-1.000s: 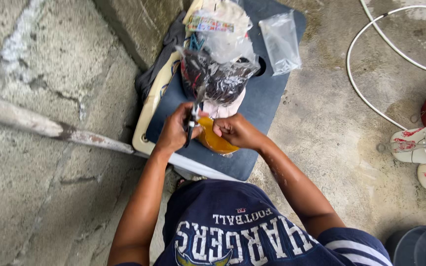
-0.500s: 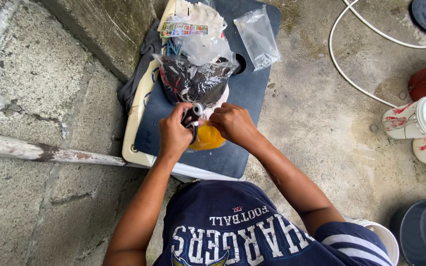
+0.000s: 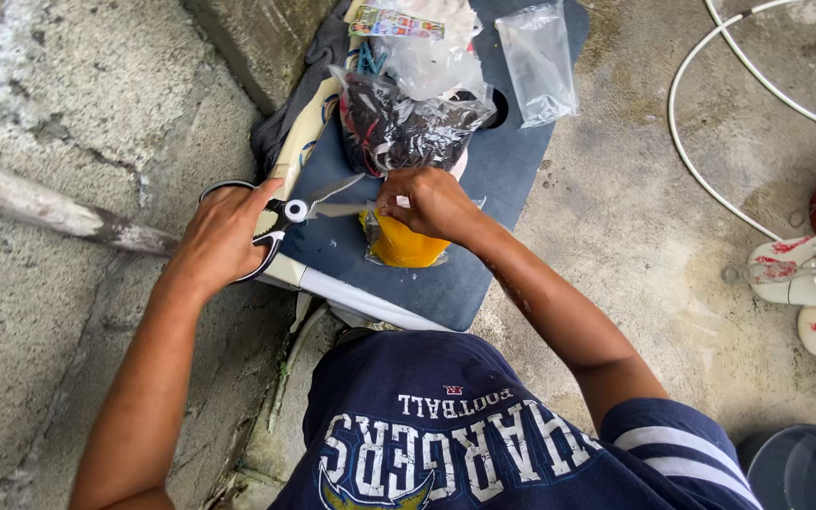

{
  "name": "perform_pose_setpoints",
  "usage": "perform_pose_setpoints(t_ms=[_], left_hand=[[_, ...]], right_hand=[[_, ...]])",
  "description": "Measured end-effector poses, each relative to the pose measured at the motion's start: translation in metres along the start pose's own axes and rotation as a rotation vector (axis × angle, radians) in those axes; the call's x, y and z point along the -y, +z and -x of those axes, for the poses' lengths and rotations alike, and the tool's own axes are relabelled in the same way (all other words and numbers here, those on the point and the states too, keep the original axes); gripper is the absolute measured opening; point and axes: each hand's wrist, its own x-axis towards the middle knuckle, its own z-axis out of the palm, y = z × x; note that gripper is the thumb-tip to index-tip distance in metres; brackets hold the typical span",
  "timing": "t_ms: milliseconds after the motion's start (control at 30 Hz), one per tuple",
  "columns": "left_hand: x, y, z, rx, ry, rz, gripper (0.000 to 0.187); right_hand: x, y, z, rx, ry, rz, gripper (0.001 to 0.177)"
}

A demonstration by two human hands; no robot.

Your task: The person transfers water between buckets using a scoop, then prepares a cleaning solution in a bucket by stirring a yellow substance with a long-handled tool.

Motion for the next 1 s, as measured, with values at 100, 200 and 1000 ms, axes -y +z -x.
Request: perform_pose_setpoints(t_ms=[100,200,1000], left_hand=[[-0.003,-0.007,0.003,0.059,0.013,-0.149,0.1],[-0.014,-0.01,-0.009,0.043,0.105,-0.129,0.096],[-0.044,0.026,-0.054,-0.112,0.259,-0.273,0.067]], right_hand=[[-0.004,-0.004,-0.014,0.081,-0.077,-0.024,0.005],[-0.009,-0.007,-0.022,0.14,-0.142,-0.075,0.01],[-0.016,-0.01,-0.031,0.244,-0.154,-0.243,0.009]])
